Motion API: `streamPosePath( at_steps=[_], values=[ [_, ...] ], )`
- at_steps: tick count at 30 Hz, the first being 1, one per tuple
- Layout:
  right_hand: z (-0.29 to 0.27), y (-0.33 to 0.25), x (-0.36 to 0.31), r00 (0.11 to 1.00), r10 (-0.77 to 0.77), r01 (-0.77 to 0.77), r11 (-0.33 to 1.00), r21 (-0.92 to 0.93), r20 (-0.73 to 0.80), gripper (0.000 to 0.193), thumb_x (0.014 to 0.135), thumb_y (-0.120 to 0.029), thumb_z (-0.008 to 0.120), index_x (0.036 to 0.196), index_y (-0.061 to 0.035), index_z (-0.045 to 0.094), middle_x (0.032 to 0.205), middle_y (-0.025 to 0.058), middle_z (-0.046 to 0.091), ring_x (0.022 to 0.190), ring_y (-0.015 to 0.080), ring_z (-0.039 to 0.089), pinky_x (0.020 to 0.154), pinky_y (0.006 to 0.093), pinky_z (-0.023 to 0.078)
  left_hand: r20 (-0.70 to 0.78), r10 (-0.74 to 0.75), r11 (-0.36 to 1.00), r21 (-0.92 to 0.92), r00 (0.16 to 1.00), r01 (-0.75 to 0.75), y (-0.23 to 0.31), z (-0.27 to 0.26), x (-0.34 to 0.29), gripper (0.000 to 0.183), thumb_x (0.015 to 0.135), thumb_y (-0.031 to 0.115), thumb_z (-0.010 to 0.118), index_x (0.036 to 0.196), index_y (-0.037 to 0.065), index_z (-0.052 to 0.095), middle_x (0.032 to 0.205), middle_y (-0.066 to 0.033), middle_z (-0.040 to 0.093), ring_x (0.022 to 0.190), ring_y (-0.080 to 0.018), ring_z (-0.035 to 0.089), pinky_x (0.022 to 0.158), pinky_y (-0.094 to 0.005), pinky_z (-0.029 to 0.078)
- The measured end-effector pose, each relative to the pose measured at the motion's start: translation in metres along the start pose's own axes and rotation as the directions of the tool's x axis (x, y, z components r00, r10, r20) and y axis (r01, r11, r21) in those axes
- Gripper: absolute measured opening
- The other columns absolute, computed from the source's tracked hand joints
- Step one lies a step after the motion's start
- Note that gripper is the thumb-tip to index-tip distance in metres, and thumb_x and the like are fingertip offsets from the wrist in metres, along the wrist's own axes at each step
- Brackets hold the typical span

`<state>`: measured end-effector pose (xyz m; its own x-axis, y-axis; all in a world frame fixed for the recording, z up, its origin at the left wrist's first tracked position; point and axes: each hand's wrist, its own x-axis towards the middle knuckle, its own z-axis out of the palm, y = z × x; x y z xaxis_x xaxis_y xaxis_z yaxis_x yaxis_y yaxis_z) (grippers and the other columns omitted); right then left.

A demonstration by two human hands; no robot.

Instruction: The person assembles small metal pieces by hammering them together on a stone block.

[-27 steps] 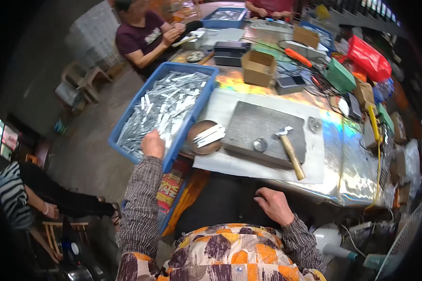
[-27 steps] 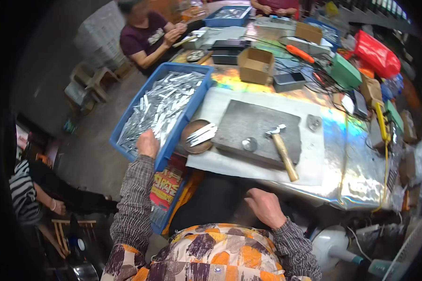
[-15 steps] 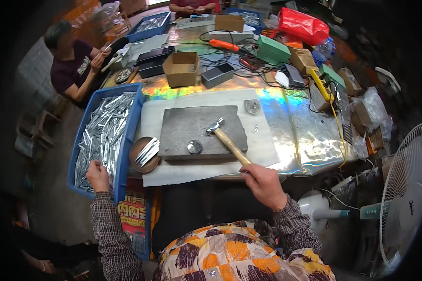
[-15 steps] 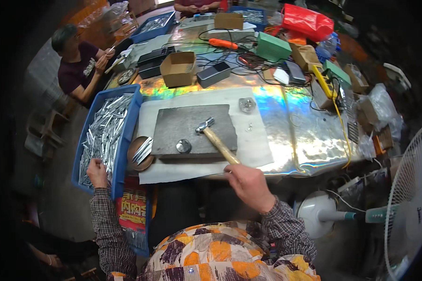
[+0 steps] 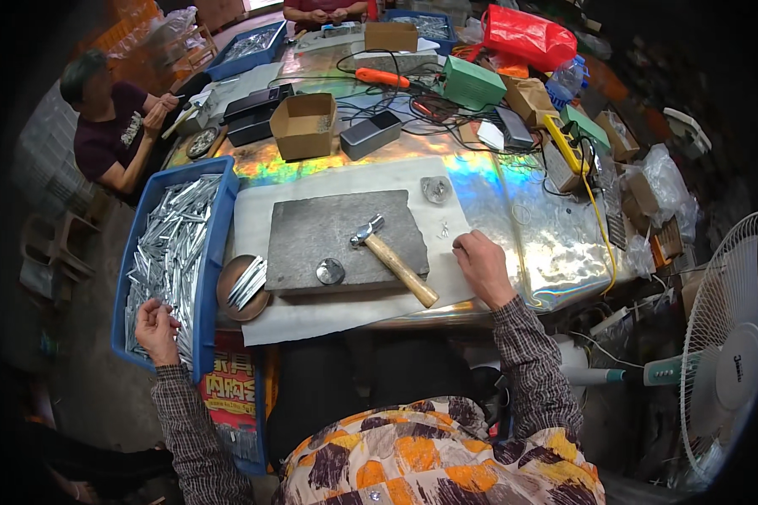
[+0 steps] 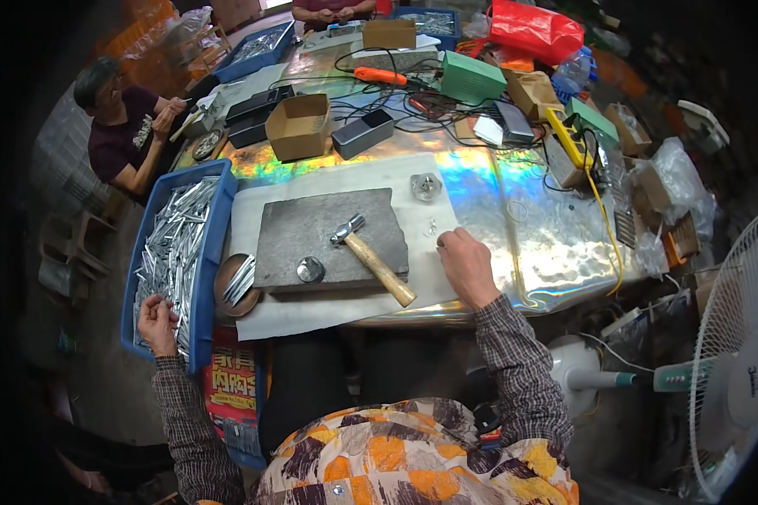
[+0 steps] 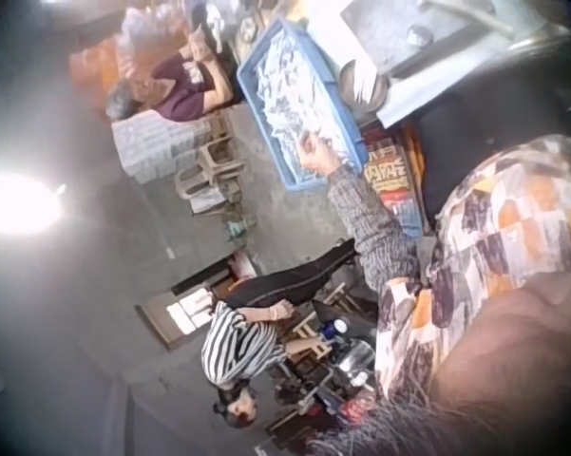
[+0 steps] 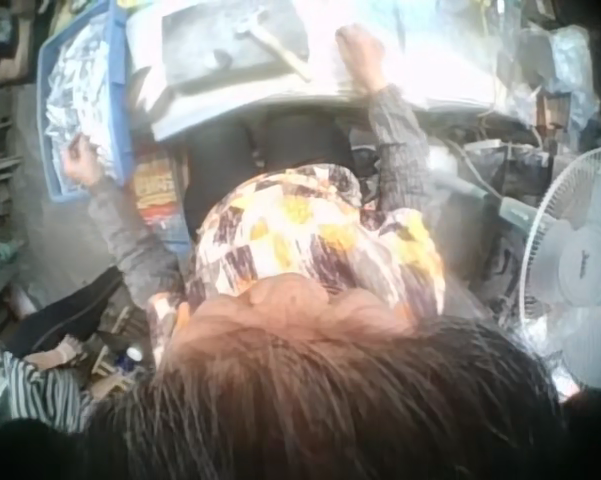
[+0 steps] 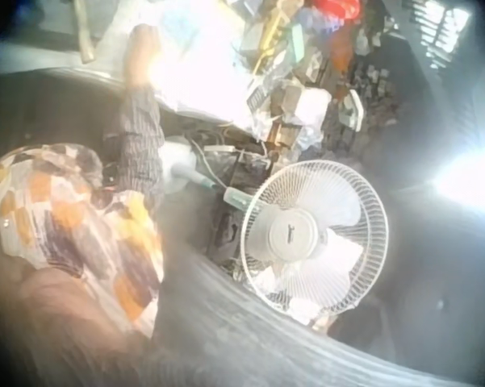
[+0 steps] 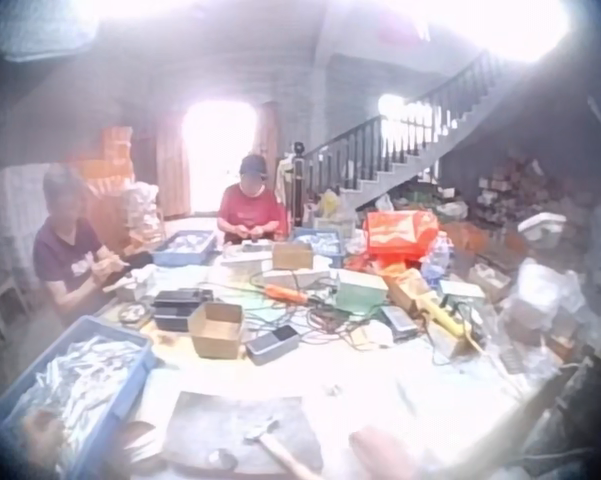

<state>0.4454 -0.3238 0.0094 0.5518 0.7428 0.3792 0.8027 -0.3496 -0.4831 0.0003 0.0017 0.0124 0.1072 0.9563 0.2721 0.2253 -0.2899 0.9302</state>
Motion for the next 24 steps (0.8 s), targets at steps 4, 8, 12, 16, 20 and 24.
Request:
streamPosePath(
  at_steps=[4, 8, 12, 16, 20, 24],
  values=[
    [0.015, 0.001, 0.012, 0.999, -0.043, 0.044, 0.998, -0.052, 0.03, 0.007, 0.077, -0.006, 0.06, 0.084, -0.0028, 0.059, 0.081, 0.0133, 0.055, 0.072, 0.0345, 0.058, 0.064, 0.0437, 0.047, -0.009, 0.003, 0.997, -0.079, 1.0, -0.004, -0.002, -0.002, 0.0, 0.012, 0.089, 0.001, 0.054, 0.102, 0.0, 0.055, 0.08, -0.0072, 0.063, 0.051, -0.006, 0.055, 0.04, -0.0167, 0.039],
    [0.029, 0.003, 0.022, 0.994, -0.098, 0.104, 0.985, -0.139, 0.053, 0.003, 0.076, -0.003, 0.056, 0.079, -0.0023, 0.056, 0.079, 0.0132, 0.054, 0.071, 0.0347, 0.058, 0.061, 0.043, 0.048, -0.033, -0.013, 0.991, -0.131, 0.999, 0.009, 0.004, -0.004, -0.003, 0.013, 0.089, 0.001, 0.054, 0.102, -0.001, 0.054, 0.081, -0.0082, 0.063, 0.051, -0.0062, 0.054, 0.041, -0.017, 0.04],
    [0.037, 0.008, 0.026, 0.989, -0.135, 0.147, 0.96, -0.237, 0.063, 0.002, 0.074, -0.002, 0.055, 0.075, -0.0022, 0.053, 0.078, 0.0135, 0.054, 0.068, 0.0336, 0.059, 0.058, 0.0417, 0.049, -0.028, 0.013, 0.988, -0.153, 1.0, -0.017, 0.014, 0.004, -0.008, 0.013, 0.089, 0.0, 0.055, 0.102, -0.001, 0.054, 0.083, -0.0094, 0.064, 0.052, -0.0068, 0.053, 0.043, -0.0179, 0.042],
    [0.037, 0.0, 0.031, 0.975, -0.182, 0.217, 0.902, -0.372, 0.128, 0.003, 0.072, -0.001, 0.055, 0.073, -0.0018, 0.053, 0.077, 0.0146, 0.054, 0.065, 0.0314, 0.061, 0.057, 0.0392, 0.05, -0.06, 0.031, 0.989, -0.14, 0.998, -0.039, 0.029, 0.013, -0.017, 0.014, 0.089, -0.001, 0.054, 0.103, -0.001, 0.053, 0.085, -0.0103, 0.064, 0.053, -0.0071, 0.054, 0.045, -0.0188, 0.043],
    [0.041, -0.006, 0.038, 0.964, -0.205, 0.258, 0.87, -0.421, 0.167, 0.002, 0.072, 0.0, 0.054, 0.072, -0.0017, 0.053, 0.076, 0.0157, 0.055, 0.065, 0.031, 0.062, 0.057, 0.0385, 0.051, -0.069, 0.126, 0.945, -0.295, 0.99, -0.141, 0.057, 0.032, -0.036, 0.015, 0.089, -0.003, 0.053, 0.104, -0.001, 0.053, 0.087, -0.0117, 0.064, 0.056, -0.0088, 0.055, 0.048, -0.0219, 0.045],
    [0.042, 0.004, 0.039, 0.961, -0.219, 0.27, 0.875, -0.401, 0.168, 0.003, 0.072, 0.0, 0.055, 0.073, -0.0022, 0.054, 0.077, 0.016, 0.056, 0.065, 0.0314, 0.062, 0.056, 0.0389, 0.051, 0.013, 0.087, 0.912, -0.402, 0.996, -0.075, 0.09, 0.057, -0.056, 0.016, 0.088, -0.006, 0.052, 0.103, -0.001, 0.053, 0.088, -0.0124, 0.064, 0.058, -0.0105, 0.056, 0.051, -0.0238, 0.047]
  ],
)
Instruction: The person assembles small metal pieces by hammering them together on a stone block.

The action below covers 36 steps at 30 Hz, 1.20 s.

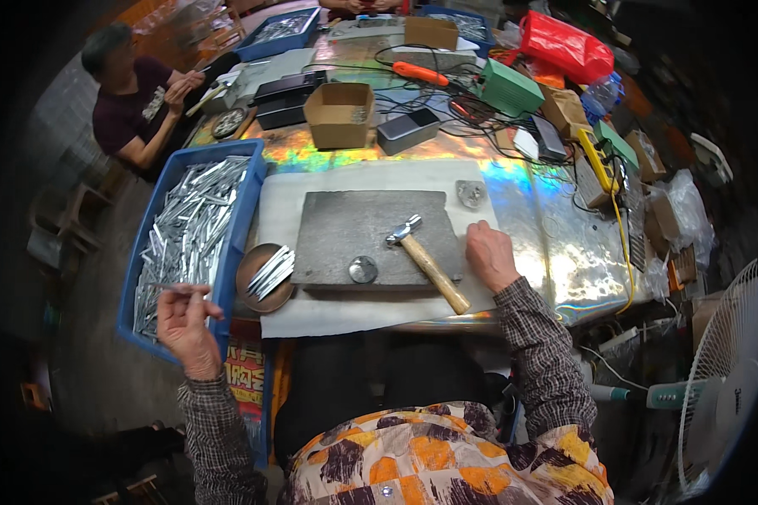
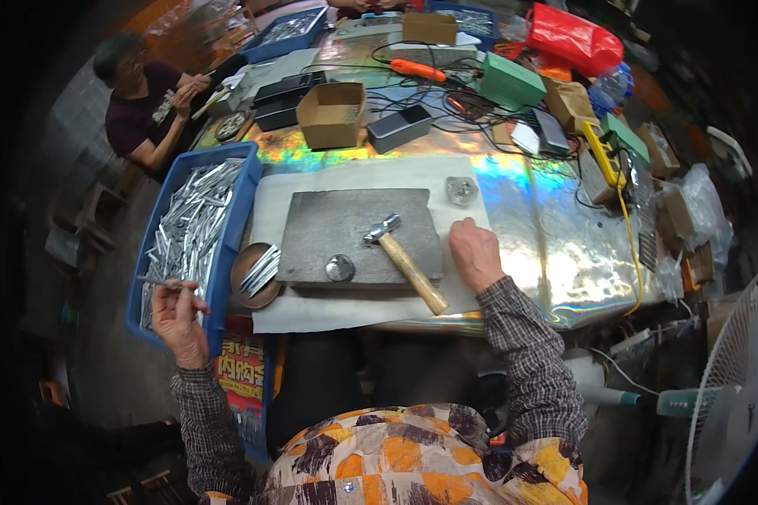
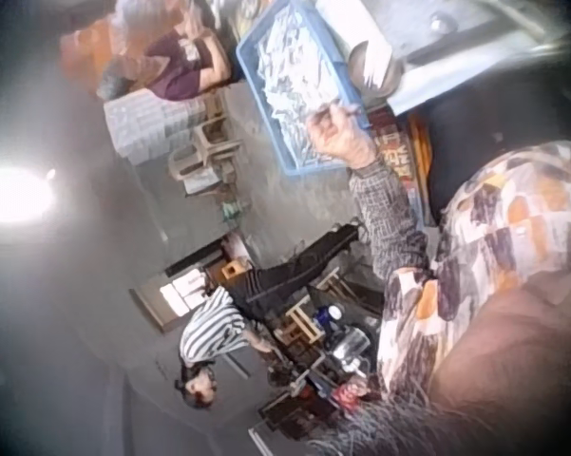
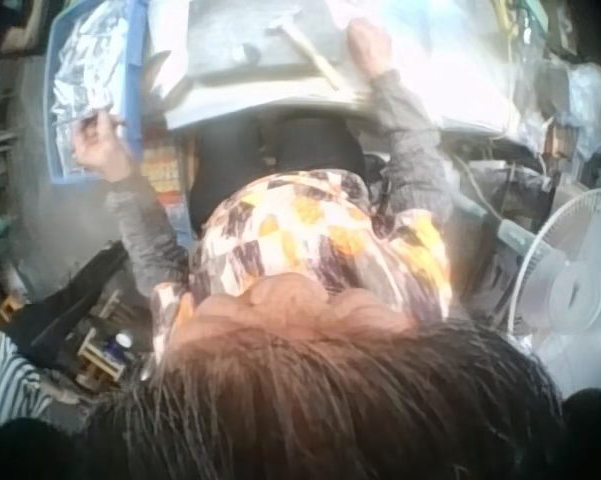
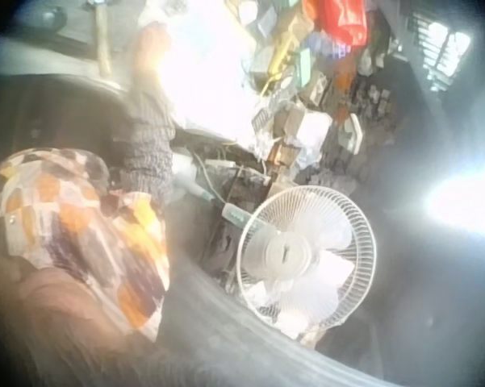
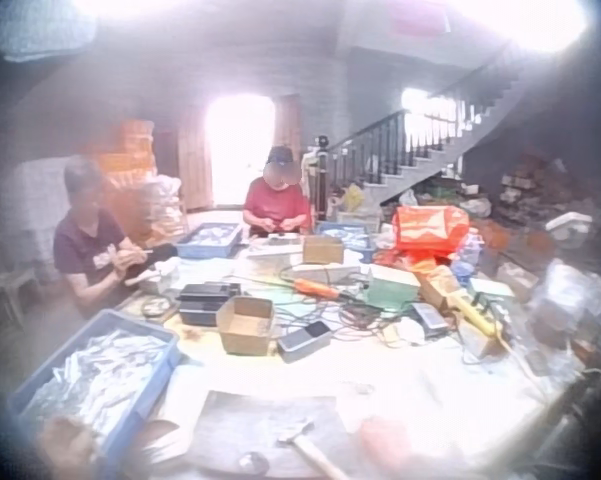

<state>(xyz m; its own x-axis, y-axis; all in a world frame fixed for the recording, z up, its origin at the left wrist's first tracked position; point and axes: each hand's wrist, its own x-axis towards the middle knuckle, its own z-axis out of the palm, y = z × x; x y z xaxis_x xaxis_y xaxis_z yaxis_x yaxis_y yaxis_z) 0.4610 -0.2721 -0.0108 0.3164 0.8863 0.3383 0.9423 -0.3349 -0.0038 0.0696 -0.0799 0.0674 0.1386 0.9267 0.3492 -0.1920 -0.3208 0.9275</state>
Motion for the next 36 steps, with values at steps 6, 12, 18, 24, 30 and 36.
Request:
streamPosePath(
  at_steps=[6, 12, 18, 24, 30, 36],
  values=[
    [-0.019, 0.002, -0.023, 0.979, 0.152, -0.135, 0.983, 0.126, -0.138, 0.006, 0.073, -0.001, 0.055, 0.078, -0.0024, 0.054, 0.076, 0.0167, 0.056, 0.066, 0.0344, 0.06, 0.057, 0.0419, 0.048, 0.142, -0.109, 0.992, -0.053, 0.984, 0.118, 0.008, 0.042, -0.023, 0.011, 0.087, -0.006, 0.053, 0.097, -0.003, 0.055, 0.09, -0.0127, 0.065, 0.066, -0.0135, 0.063, 0.062, -0.0239, 0.054],
    [-0.052, -0.02, -0.041, 0.941, 0.283, -0.181, 0.883, 0.432, -0.183, 0.006, 0.076, 0.001, 0.058, 0.081, -0.0013, 0.054, 0.069, 0.0144, 0.056, 0.059, 0.0282, 0.057, 0.054, 0.0358, 0.045, 0.274, -0.167, 0.967, -0.14, 0.947, 0.211, 0.002, 0.057, -0.044, 0.01, 0.093, 0.005, 0.052, 0.101, -0.001, 0.054, 0.088, -0.0142, 0.065, 0.066, -0.0157, 0.064, 0.061, -0.0267, 0.054],
    [-0.086, -0.066, -0.049, 0.936, 0.351, -0.148, 0.501, 0.853, -0.043, 0.008, 0.08, 0.005, 0.058, 0.087, 0.0015, 0.058, 0.069, 0.0037, 0.056, 0.06, 0.0076, 0.052, 0.056, 0.0226, 0.044, 0.362, -0.291, 0.928, -0.117, 0.886, 0.352, 0.007, 0.076, -0.06, 0.014, 0.093, 0.01, 0.056, 0.1, -0.001, 0.056, 0.089, -0.0143, 0.066, 0.072, -0.0166, 0.066, 0.061, -0.0255, 0.054],
    [-0.1, -0.123, -0.049, 0.982, 0.187, -0.051, 0.38, 0.924, -0.023, 0.01, 0.078, 0.004, 0.062, 0.087, 0.0002, 0.062, 0.075, 0.0057, 0.06, 0.066, 0.0116, 0.057, 0.06, 0.0235, 0.047, 0.47, -0.39, 0.808, -0.237, 0.792, 0.539, 0.012, 0.089, -0.077, 0.013, 0.091, 0.008, 0.058, 0.097, -0.003, 0.059, 0.093, -0.0135, 0.065, 0.08, -0.0182, 0.065, 0.063, -0.0266, 0.055],
    [-0.1, -0.155, -0.054, 0.994, 0.024, -0.105, 0.251, 0.962, 0.102, 0.012, 0.08, 0.009, 0.057, 0.09, 0.0043, 0.062, 0.084, 0.0062, 0.06, 0.071, 0.0104, 0.061, 0.061, 0.0212, 0.049, 0.533, -0.453, 0.692, -0.294, 0.714, 0.659, 0.015, 0.09, -0.089, 0.014, 0.089, 0.006, 0.059, 0.101, -0.001, 0.059, 0.092, -0.0125, 0.065, 0.081, -0.0193, 0.066, 0.066, -0.0287, 0.056],
    [-0.1, -0.168, -0.057, 1.0, 0.017, -0.029, 0.178, 0.984, 0.027, 0.019, 0.08, 0.01, 0.056, 0.098, 0.0023, 0.059, 0.087, 0.0071, 0.062, 0.074, 0.0097, 0.062, 0.065, 0.0213, 0.051, 0.534, -0.505, 0.605, -0.342, 0.678, 0.719, 0.018, 0.089, -0.096, 0.017, 0.088, 0.005, 0.06, 0.105, 0.0, 0.057, 0.091, -0.0121, 0.066, 0.08, -0.0186, 0.066, 0.067, -0.0293, 0.056]
  ],
)
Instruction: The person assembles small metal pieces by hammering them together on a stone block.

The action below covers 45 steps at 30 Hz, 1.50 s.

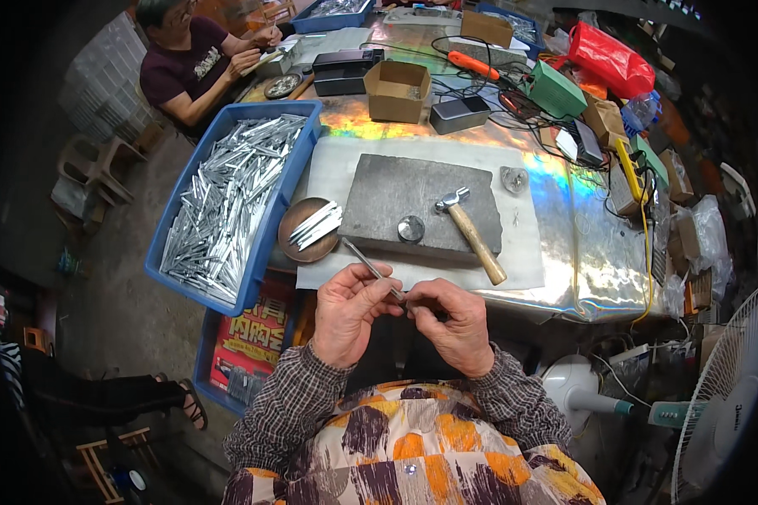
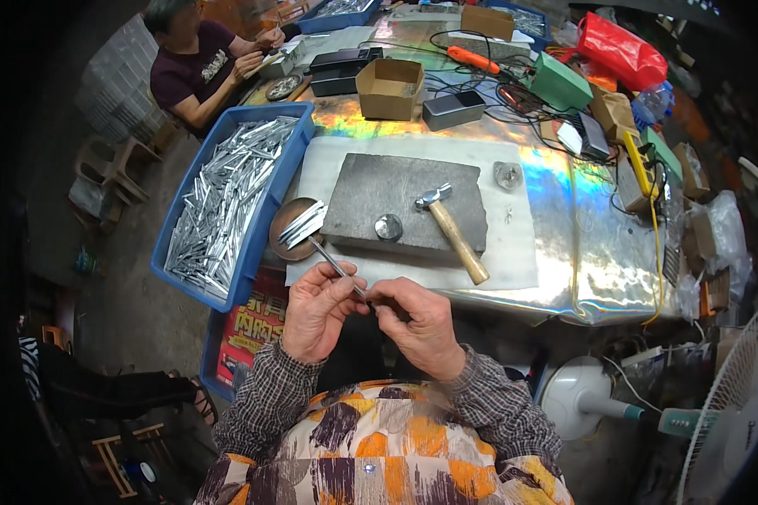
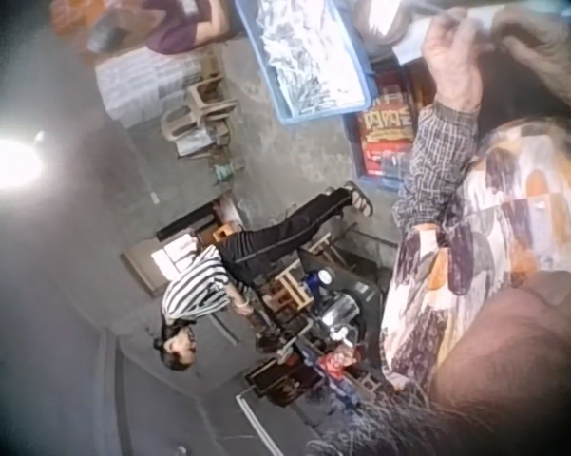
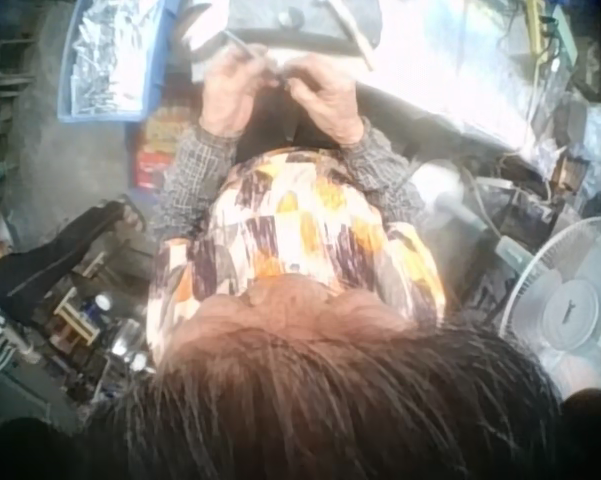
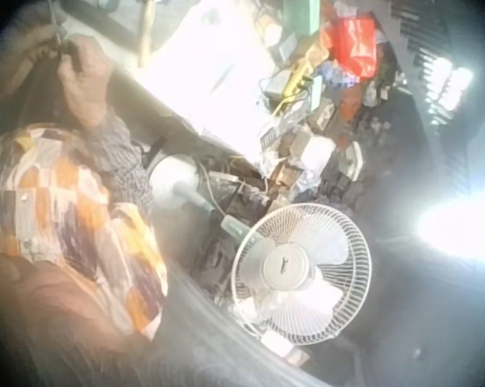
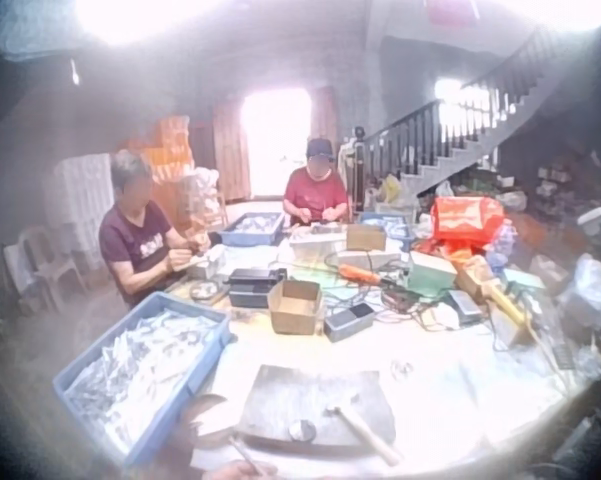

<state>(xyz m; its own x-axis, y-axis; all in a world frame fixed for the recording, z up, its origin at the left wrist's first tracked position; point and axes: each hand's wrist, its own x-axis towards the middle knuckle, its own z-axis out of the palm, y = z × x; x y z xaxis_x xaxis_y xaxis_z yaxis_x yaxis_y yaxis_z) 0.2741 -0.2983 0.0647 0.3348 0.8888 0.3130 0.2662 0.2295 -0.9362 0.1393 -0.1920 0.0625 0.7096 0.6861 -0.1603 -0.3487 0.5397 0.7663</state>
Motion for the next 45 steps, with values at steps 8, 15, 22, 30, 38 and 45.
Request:
streamPosePath(
  at_steps=[8, 15, 22, 30, 38, 45],
  values=[
    [0.007, 0.006, -0.005, 0.999, -0.023, 0.021, 0.999, -0.031, -0.041, 0.025, 0.082, 0.008, 0.059, 0.104, -0.0008, 0.05, 0.088, 0.0064, 0.062, 0.08, 0.0105, 0.063, 0.071, 0.0233, 0.052, -0.004, 0.003, 1.0, -0.029, 1.0, -0.003, -0.004, -0.001, -0.002, 0.017, 0.088, 0.005, 0.06, 0.104, 0.0, 0.058, 0.092, -0.0124, 0.066, 0.079, -0.0183, 0.066, 0.067, -0.03, 0.056],
    [0.007, 0.007, -0.004, 0.997, -0.059, 0.055, 0.995, -0.078, -0.047, 0.021, 0.083, 0.005, 0.06, 0.101, 0.0, 0.052, 0.086, 0.0063, 0.062, 0.077, 0.0111, 0.064, 0.07, 0.0234, 0.052, -0.024, 0.033, 0.999, 0.024, 0.999, -0.033, -0.006, 0.0, -0.002, 0.015, 0.088, 0.004, 0.061, 0.102, 0.0, 0.059, 0.09, -0.0124, 0.067, 0.078, -0.018, 0.066, 0.068, -0.0298, 0.056],
    [0.011, 0.006, -0.002, 0.988, -0.117, 0.095, 0.973, -0.212, -0.097, 0.017, 0.08, 0.007, 0.061, 0.094, -0.0001, 0.056, 0.081, 0.0075, 0.062, 0.071, 0.0122, 0.063, 0.064, 0.0242, 0.051, -0.036, 0.174, 0.977, 0.127, 0.984, -0.168, -0.011, 0.003, -0.001, 0.014, 0.085, 0.002, 0.064, 0.097, -0.002, 0.061, 0.087, -0.0106, 0.067, 0.076, -0.0143, 0.066, 0.067, -0.0253, 0.056],
    [0.013, 0.005, 0.001, 0.964, -0.239, 0.189, 0.922, -0.337, -0.116, 0.018, 0.076, 0.009, 0.061, 0.09, -0.0016, 0.057, 0.076, 0.0091, 0.06, 0.064, 0.0179, 0.062, 0.059, 0.0268, 0.049, -0.018, 0.145, 0.985, 0.094, 0.989, -0.143, -0.012, 0.0, 0.003, 0.013, 0.085, 0.001, 0.063, 0.098, -0.003, 0.061, 0.088, -0.0101, 0.067, 0.077, -0.0143, 0.065, 0.069, -0.0257, 0.055],
    [0.022, 0.006, 0.001, 0.97, -0.145, 0.09, 0.961, -0.261, -0.197, 0.023, 0.073, 0.011, 0.063, 0.091, -0.0006, 0.057, 0.074, 0.0127, 0.058, 0.062, 0.027, 0.06, 0.055, 0.0326, 0.047, -0.024, 0.182, 0.967, 0.187, 0.983, -0.174, -0.015, -0.003, 0.004, 0.013, 0.086, 0.001, 0.061, 0.099, -0.002, 0.059, 0.09, -0.0128, 0.067, 0.078, -0.0178, 0.065, 0.071, -0.0298, 0.056],
    [0.018, 0.012, -0.001, 0.966, -0.222, 0.148, 0.894, -0.423, -0.132, 0.014, 0.076, 0.003, 0.066, 0.085, -0.0008, 0.056, 0.069, 0.0125, 0.054, 0.056, 0.0284, 0.056, 0.05, 0.0349, 0.044, -0.057, 0.091, 0.996, 0.028, 0.994, -0.09, -0.015, -0.005, 0.001, 0.013, 0.087, 0.002, 0.061, 0.099, -0.002, 0.058, 0.09, -0.0132, 0.066, 0.076, -0.0178, 0.066, 0.069, -0.029, 0.056]
  ],
)
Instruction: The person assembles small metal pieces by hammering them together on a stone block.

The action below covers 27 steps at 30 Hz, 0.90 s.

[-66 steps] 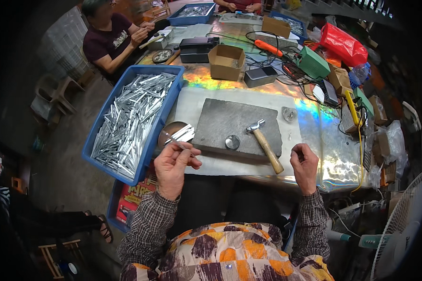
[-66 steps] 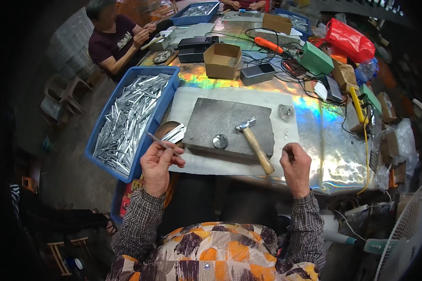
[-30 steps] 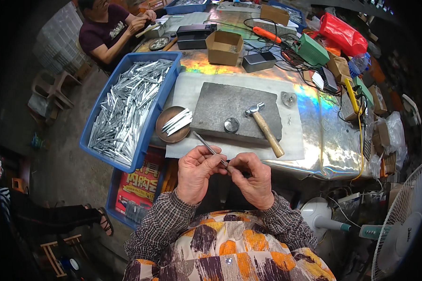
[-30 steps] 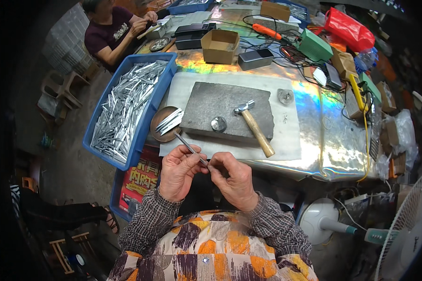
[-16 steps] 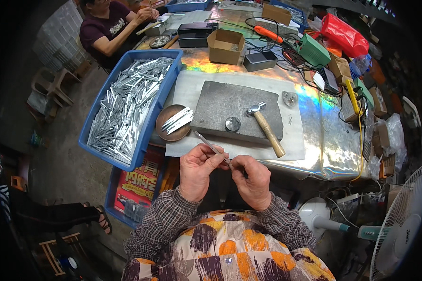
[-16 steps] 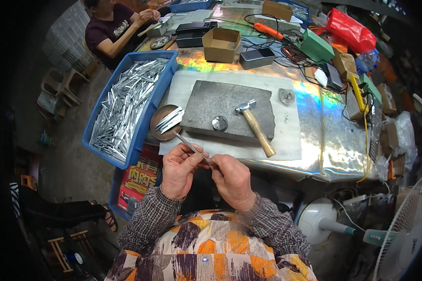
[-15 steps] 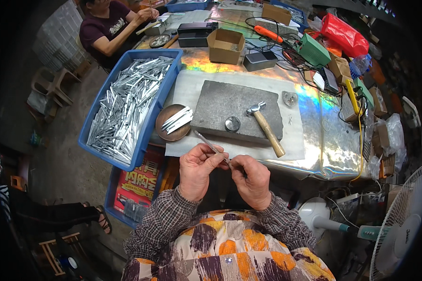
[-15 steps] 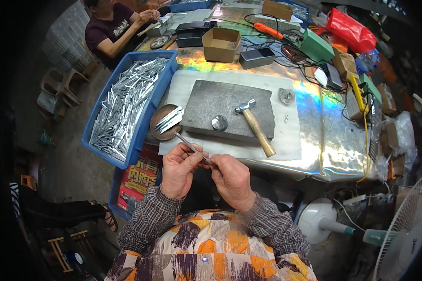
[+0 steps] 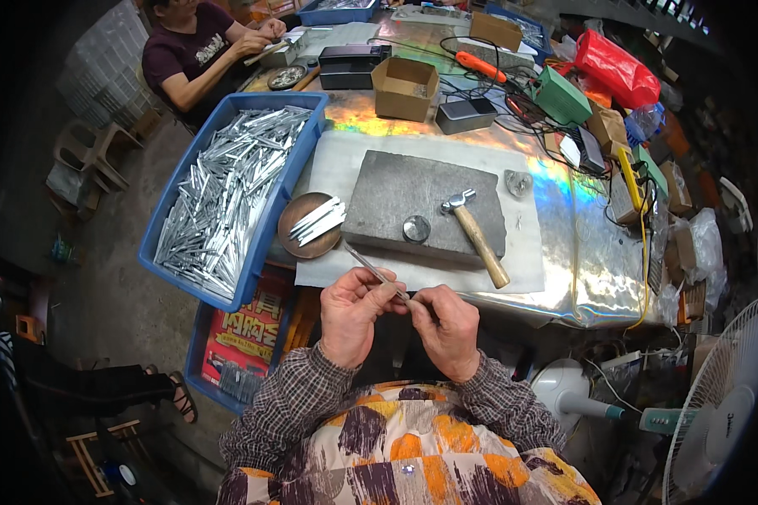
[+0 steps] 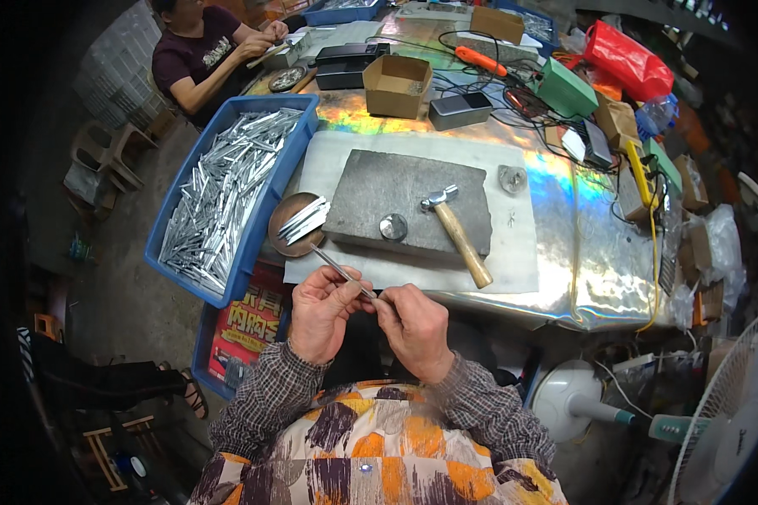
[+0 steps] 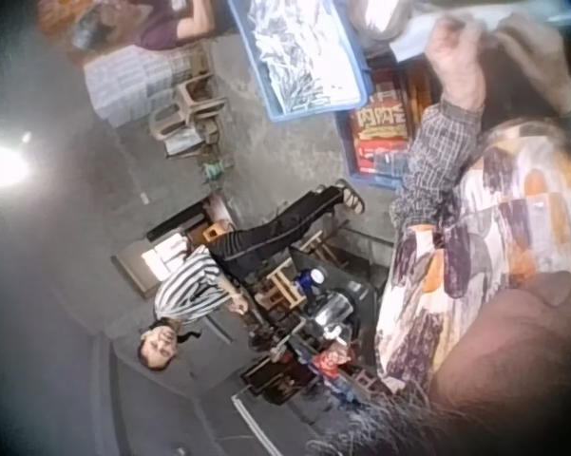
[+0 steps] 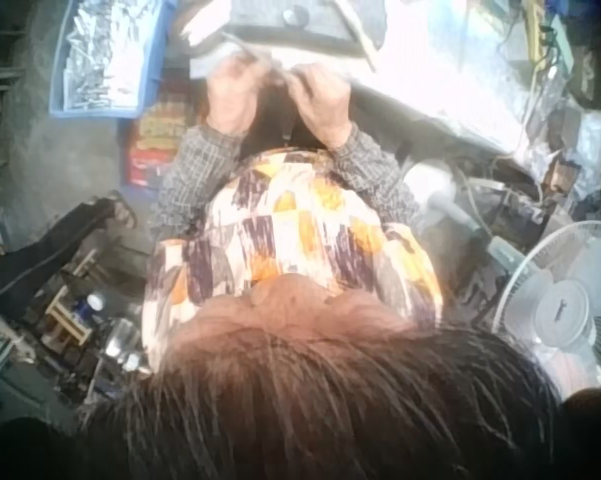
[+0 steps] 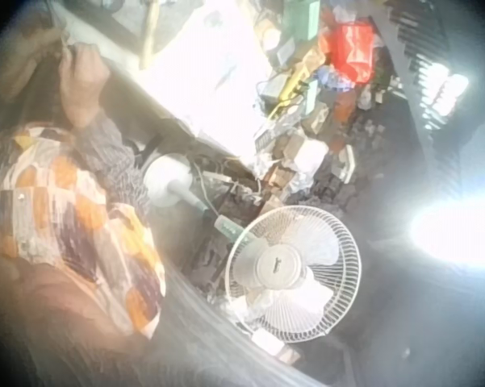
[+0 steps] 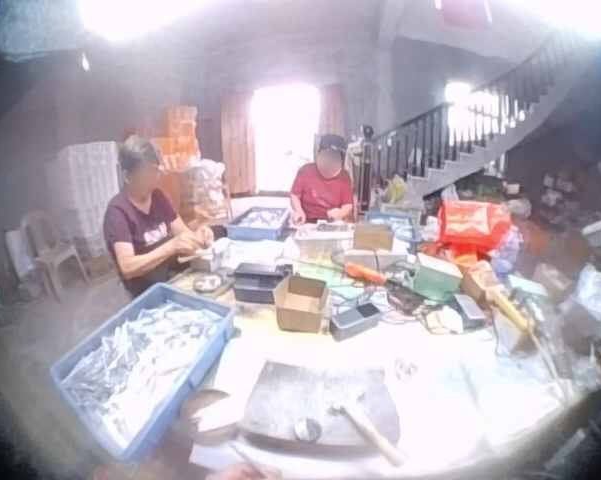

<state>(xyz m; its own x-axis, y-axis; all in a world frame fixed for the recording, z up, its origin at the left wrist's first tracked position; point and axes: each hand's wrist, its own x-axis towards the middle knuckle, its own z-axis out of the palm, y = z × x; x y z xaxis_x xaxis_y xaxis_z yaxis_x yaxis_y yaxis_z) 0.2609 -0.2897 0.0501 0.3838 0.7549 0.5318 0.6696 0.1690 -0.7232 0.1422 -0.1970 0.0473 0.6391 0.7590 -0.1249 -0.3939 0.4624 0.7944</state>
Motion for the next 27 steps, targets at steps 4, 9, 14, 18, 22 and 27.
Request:
streamPosePath(
  at_steps=[4, 9, 14, 18, 22, 27],
  values=[
    [0.007, 0.004, -0.001, 1.0, 0.002, -0.003, 1.0, -0.007, -0.023, 0.012, 0.077, 0.003, 0.065, 0.082, -0.001, 0.055, 0.07, 0.0131, 0.054, 0.058, 0.0302, 0.057, 0.051, 0.0361, 0.044, -0.011, 0.004, 1.0, 0.009, 1.0, -0.004, -0.004, -0.001, 0.002, 0.013, 0.086, 0.002, 0.062, 0.098, -0.003, 0.059, 0.088, -0.0129, 0.066, 0.074, -0.0167, 0.066, 0.068, -0.028, 0.057],
    [0.01, 0.009, 0.005, 0.999, 0.018, -0.019, 1.0, -0.02, -0.037, 0.011, 0.079, 0.0, 0.065, 0.083, -0.001, 0.055, 0.071, 0.013, 0.055, 0.059, 0.0302, 0.057, 0.051, 0.0362, 0.044, -0.002, 0.03, 0.999, 0.031, 1.0, -0.03, -0.008, -0.002, 0.011, 0.012, 0.088, 0.002, 0.06, 0.099, -0.001, 0.058, 0.09, -0.0142, 0.066, 0.077, -0.0187, 0.066, 0.068, -0.03, 0.057],
    [0.008, 0.016, 0.01, 0.998, 0.042, -0.043, 0.999, -0.032, -0.047, 0.011, 0.079, -0.001, 0.066, 0.083, -0.0008, 0.056, 0.072, 0.0127, 0.056, 0.059, 0.0291, 0.058, 0.051, 0.0358, 0.045, 0.004, 0.023, 0.999, 0.046, 1.0, -0.023, -0.007, 0.002, 0.022, 0.011, 0.089, 0.003, 0.059, 0.099, 0.0, 0.056, 0.089, -0.013, 0.065, 0.077, -0.0186, 0.066, 0.068, -0.0295, 0.056],
    [0.003, 0.019, 0.014, 0.998, 0.061, -0.061, 0.998, 0.004, -0.031, 0.01, 0.079, -0.001, 0.066, 0.085, -0.0008, 0.057, 0.072, 0.0125, 0.056, 0.059, 0.028, 0.058, 0.052, 0.0348, 0.044, 0.042, 0.029, 0.997, 0.077, 0.999, -0.032, -0.002, 0.001, 0.038, 0.009, 0.09, 0.005, 0.058, 0.098, 0.001, 0.055, 0.088, -0.0119, 0.064, 0.075, -0.0176, 0.065, 0.067, -0.0281, 0.056],
    [-0.005, 0.026, 0.014, 0.997, 0.072, -0.072, 0.997, -0.024, -0.019, 0.01, 0.079, 0.001, 0.065, 0.086, -0.0004, 0.058, 0.072, 0.0124, 0.056, 0.06, 0.0276, 0.057, 0.053, 0.0341, 0.044, 0.071, 0.124, 0.974, 0.183, 0.99, -0.136, 0.0, -0.001, 0.062, 0.007, 0.091, 0.004, 0.056, 0.097, 0.001, 0.055, 0.089, -0.0112, 0.064, 0.077, -0.0163, 0.064, 0.065, -0.0268, 0.055],
    [-0.01, 0.032, 0.011, 0.994, 0.104, -0.103, 0.994, -0.027, 0.015, 0.01, 0.079, 0.001, 0.065, 0.086, 0.0, 0.058, 0.072, 0.0128, 0.057, 0.061, 0.0278, 0.057, 0.054, 0.0342, 0.045, 0.115, 0.257, 0.886, 0.368, 0.959, -0.282, -0.005, -0.001, 0.085, 0.008, 0.089, 0.001, 0.057, 0.096, -0.002, 0.057, 0.09, -0.0097, 0.063, 0.077, -0.0131, 0.063, 0.064, -0.0231, 0.054]
  ],
)
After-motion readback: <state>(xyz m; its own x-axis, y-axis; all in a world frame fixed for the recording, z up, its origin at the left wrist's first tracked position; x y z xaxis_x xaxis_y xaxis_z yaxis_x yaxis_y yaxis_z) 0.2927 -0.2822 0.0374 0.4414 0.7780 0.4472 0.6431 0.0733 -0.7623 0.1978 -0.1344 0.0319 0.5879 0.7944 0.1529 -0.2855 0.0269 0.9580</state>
